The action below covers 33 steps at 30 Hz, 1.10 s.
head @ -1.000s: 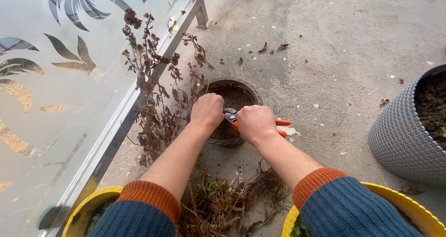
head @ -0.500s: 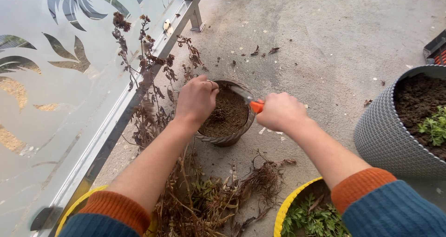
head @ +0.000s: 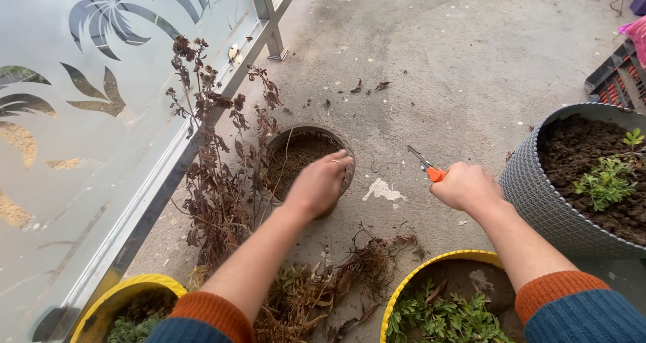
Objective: Pruning dead branches from a potted plant using shears on a balcony.
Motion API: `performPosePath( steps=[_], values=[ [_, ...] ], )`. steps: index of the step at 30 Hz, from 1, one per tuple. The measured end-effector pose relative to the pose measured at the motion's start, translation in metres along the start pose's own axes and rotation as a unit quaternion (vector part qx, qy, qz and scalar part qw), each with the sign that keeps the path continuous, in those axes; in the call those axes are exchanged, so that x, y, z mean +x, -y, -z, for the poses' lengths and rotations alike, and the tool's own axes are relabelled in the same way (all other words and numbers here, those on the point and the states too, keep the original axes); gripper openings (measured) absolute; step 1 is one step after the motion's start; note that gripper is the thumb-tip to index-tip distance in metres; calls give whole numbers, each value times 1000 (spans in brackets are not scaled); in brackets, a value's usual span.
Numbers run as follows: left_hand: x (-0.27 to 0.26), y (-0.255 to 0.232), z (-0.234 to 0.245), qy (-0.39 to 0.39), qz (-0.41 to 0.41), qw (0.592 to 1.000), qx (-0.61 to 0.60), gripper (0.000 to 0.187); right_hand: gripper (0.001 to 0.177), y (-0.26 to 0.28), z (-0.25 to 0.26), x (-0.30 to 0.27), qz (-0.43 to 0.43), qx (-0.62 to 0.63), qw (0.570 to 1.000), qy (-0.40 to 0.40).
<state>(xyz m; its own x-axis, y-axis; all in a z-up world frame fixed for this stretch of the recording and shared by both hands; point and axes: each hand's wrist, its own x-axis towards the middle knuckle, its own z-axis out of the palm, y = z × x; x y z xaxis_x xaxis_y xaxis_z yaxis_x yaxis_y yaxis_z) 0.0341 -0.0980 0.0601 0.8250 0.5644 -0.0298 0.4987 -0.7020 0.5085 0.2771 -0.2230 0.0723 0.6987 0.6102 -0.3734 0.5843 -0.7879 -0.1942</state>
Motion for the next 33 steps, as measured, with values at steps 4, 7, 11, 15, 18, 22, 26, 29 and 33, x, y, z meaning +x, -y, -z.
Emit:
performPosePath(
  steps=[4,7,11,15,18,22,26,29,33],
  values=[
    [-2,72,7,-13,157,987,38,63,42,10,-5,2,15,-25,999,25],
    [-1,107,-6,-21,192,976,104,61,41,16,-10,0,19,-40,998,37],
    [-8,97,-1,-79,206,971,88,42,43,13,-20,10,17,-58,997,51],
    [-6,92,-1,-94,232,965,73,36,47,14,-15,7,18,-59,996,57],
    [-6,95,-7,-99,241,964,62,31,46,13,-15,6,15,-61,996,57],
    [-4,103,-19,-109,257,955,97,24,48,9,-17,8,20,-61,996,59],
    [3,113,-31,-97,233,953,167,21,51,10,-15,4,22,-60,996,59],
    [-3,78,-11,-78,232,955,165,20,51,10,-13,2,27,-63,996,60],
    [4,67,16,-124,268,955,-13,19,51,11,-11,-2,26,-64,996,64]
  ],
)
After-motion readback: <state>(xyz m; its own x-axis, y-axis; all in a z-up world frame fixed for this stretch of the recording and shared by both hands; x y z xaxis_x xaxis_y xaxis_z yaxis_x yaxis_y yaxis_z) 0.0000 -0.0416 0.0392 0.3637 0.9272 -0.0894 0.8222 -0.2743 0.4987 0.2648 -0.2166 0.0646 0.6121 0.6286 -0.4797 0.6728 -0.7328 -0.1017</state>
